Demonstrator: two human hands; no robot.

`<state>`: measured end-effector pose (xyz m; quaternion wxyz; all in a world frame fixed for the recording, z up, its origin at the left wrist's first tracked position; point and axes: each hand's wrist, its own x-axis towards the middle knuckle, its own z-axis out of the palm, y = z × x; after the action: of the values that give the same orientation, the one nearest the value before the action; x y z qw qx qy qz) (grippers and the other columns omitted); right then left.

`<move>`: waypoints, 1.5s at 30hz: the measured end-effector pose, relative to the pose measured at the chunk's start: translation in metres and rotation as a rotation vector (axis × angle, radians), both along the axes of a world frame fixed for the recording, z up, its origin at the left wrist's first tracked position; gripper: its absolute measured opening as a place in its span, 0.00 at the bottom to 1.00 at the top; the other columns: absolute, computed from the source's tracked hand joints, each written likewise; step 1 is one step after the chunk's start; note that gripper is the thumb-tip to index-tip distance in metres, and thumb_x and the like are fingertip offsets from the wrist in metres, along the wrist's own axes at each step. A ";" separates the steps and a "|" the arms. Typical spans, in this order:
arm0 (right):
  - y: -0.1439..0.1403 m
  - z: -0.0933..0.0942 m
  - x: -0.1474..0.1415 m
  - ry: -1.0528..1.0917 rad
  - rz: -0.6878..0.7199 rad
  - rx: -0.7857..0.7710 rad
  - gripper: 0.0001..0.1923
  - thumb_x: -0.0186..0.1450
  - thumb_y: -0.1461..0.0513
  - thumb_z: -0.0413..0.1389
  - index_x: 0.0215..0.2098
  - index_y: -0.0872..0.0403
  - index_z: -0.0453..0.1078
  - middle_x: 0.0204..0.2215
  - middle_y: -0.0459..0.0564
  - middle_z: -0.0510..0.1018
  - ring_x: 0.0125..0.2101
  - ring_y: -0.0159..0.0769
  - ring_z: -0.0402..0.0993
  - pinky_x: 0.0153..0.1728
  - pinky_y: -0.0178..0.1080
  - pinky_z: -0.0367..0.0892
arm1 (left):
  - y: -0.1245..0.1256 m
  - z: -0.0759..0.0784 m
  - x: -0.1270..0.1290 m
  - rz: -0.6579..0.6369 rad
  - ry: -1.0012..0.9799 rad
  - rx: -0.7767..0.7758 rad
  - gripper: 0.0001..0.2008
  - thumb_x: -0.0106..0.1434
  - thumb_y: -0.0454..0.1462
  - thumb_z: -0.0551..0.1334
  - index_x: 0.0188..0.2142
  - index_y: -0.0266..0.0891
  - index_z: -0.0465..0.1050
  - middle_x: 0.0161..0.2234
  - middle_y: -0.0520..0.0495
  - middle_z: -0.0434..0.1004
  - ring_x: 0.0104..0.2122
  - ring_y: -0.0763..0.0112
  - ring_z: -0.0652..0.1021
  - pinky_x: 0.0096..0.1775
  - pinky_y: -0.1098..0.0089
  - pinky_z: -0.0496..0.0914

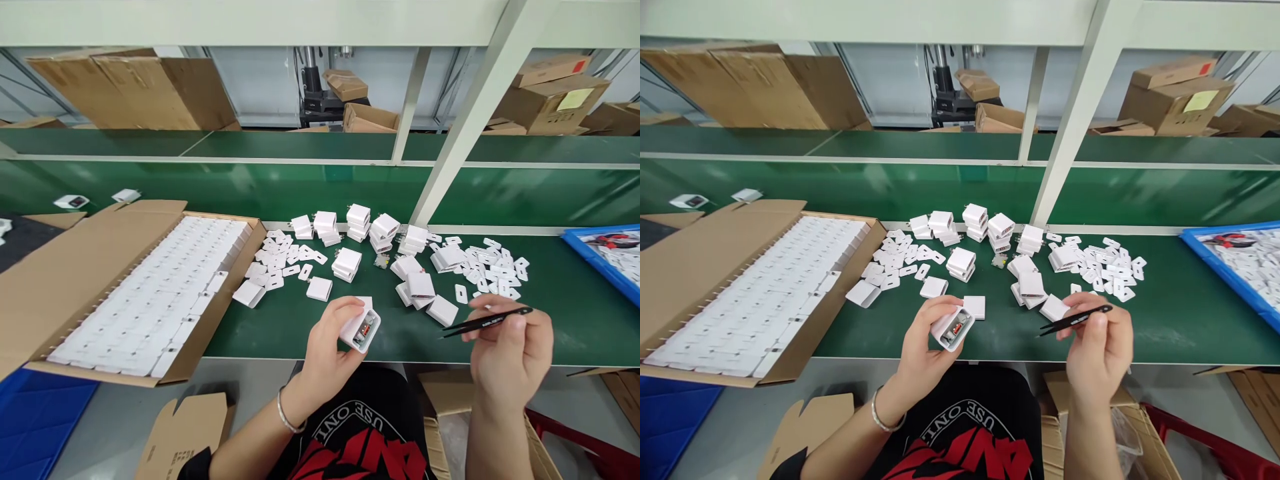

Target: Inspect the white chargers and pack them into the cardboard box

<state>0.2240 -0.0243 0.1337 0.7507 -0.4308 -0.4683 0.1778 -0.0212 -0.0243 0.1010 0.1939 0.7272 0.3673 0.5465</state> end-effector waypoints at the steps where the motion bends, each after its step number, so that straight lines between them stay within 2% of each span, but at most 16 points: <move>1: -0.007 0.002 -0.010 -0.017 0.026 0.012 0.10 0.76 0.55 0.59 0.39 0.51 0.72 0.32 0.47 0.79 0.26 0.35 0.78 0.15 0.33 0.65 | -0.001 0.000 0.000 0.014 0.023 0.002 0.24 0.67 0.26 0.62 0.60 0.43 0.68 0.53 0.41 0.77 0.50 0.63 0.82 0.46 0.66 0.80; 4: -0.022 0.005 -0.033 -0.023 0.121 -0.070 0.04 0.78 0.59 0.56 0.45 0.49 0.71 0.29 0.44 0.80 0.22 0.33 0.78 0.17 0.33 0.68 | -0.003 0.002 0.001 0.051 0.108 0.025 0.27 0.67 0.25 0.61 0.64 0.42 0.68 0.55 0.40 0.75 0.52 0.63 0.81 0.48 0.67 0.79; 7: -0.027 0.004 -0.042 -0.075 0.250 -0.211 0.05 0.77 0.61 0.59 0.47 0.49 0.78 0.34 0.46 0.81 0.23 0.29 0.76 0.23 0.34 0.73 | -0.005 0.004 0.004 0.076 0.138 0.036 0.29 0.68 0.24 0.60 0.66 0.43 0.67 0.55 0.41 0.74 0.52 0.64 0.80 0.50 0.68 0.78; 11: -0.030 -0.001 -0.047 -0.119 0.276 -0.143 0.15 0.79 0.58 0.54 0.47 0.48 0.85 0.43 0.52 0.79 0.36 0.37 0.79 0.33 0.41 0.77 | -0.006 0.005 0.006 0.087 0.113 0.035 0.29 0.68 0.24 0.61 0.66 0.43 0.68 0.54 0.42 0.73 0.52 0.65 0.79 0.52 0.68 0.78; 15: -0.038 -0.004 -0.060 -0.016 0.318 -0.141 0.20 0.82 0.57 0.46 0.54 0.47 0.81 0.45 0.53 0.82 0.38 0.38 0.83 0.35 0.41 0.79 | -0.007 0.004 0.006 0.111 0.130 0.058 0.28 0.69 0.24 0.61 0.66 0.43 0.67 0.55 0.42 0.72 0.53 0.65 0.78 0.53 0.68 0.77; 18: -0.043 -0.005 -0.074 0.038 0.408 -0.100 0.17 0.82 0.59 0.47 0.57 0.48 0.77 0.50 0.54 0.81 0.45 0.41 0.84 0.43 0.44 0.81 | -0.009 0.003 0.008 0.153 0.166 0.074 0.30 0.70 0.24 0.60 0.68 0.43 0.66 0.55 0.41 0.71 0.54 0.64 0.77 0.54 0.67 0.76; 20: -0.044 -0.007 -0.082 0.064 0.433 -0.080 0.12 0.80 0.63 0.51 0.56 0.47 0.74 0.50 0.52 0.79 0.46 0.38 0.82 0.45 0.43 0.80 | -0.011 0.003 0.010 0.181 0.169 0.086 0.30 0.70 0.24 0.60 0.69 0.44 0.66 0.55 0.41 0.70 0.53 0.64 0.77 0.54 0.67 0.77; 22: -0.045 -0.009 -0.087 0.080 0.435 -0.065 0.11 0.78 0.66 0.54 0.53 0.46 0.71 0.45 0.49 0.78 0.43 0.36 0.79 0.44 0.43 0.79 | -0.012 0.003 0.013 0.191 0.160 0.086 0.31 0.70 0.24 0.60 0.69 0.44 0.65 0.55 0.40 0.69 0.52 0.64 0.77 0.52 0.67 0.77; 26: -0.042 -0.012 -0.091 -0.042 0.422 -0.009 0.07 0.78 0.66 0.51 0.49 0.47 0.67 0.36 0.47 0.72 0.37 0.36 0.72 0.40 0.44 0.76 | -0.014 0.002 0.017 0.193 0.140 0.053 0.33 0.70 0.26 0.59 0.72 0.45 0.62 0.56 0.39 0.66 0.51 0.63 0.77 0.51 0.65 0.78; 32: -0.038 -0.012 -0.089 -0.303 0.405 0.041 0.07 0.75 0.67 0.52 0.44 0.48 0.67 0.34 0.46 0.67 0.34 0.38 0.68 0.36 0.44 0.74 | -0.015 -0.001 0.019 0.221 0.151 0.039 0.36 0.70 0.26 0.57 0.74 0.45 0.57 0.58 0.38 0.63 0.54 0.62 0.74 0.52 0.63 0.77; 40: -0.038 -0.011 -0.091 -0.409 0.363 -0.010 0.09 0.69 0.70 0.54 0.35 0.49 0.64 0.34 0.46 0.65 0.33 0.38 0.67 0.34 0.44 0.74 | -0.017 -0.003 0.021 0.260 0.167 0.008 0.37 0.71 0.28 0.56 0.76 0.46 0.53 0.59 0.36 0.61 0.55 0.58 0.73 0.50 0.60 0.78; 45: -0.037 -0.010 -0.091 -0.466 0.372 -0.006 0.12 0.67 0.71 0.53 0.33 0.48 0.61 0.34 0.46 0.64 0.34 0.38 0.66 0.40 0.48 0.77 | -0.018 -0.005 0.021 0.273 0.159 0.004 0.37 0.71 0.27 0.56 0.76 0.46 0.52 0.59 0.35 0.61 0.56 0.57 0.73 0.51 0.58 0.78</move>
<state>0.1325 -0.0611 0.1234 0.5762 -0.3689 -0.6983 0.2102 0.0002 -0.0426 0.0958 0.0864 0.7118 0.4759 0.5092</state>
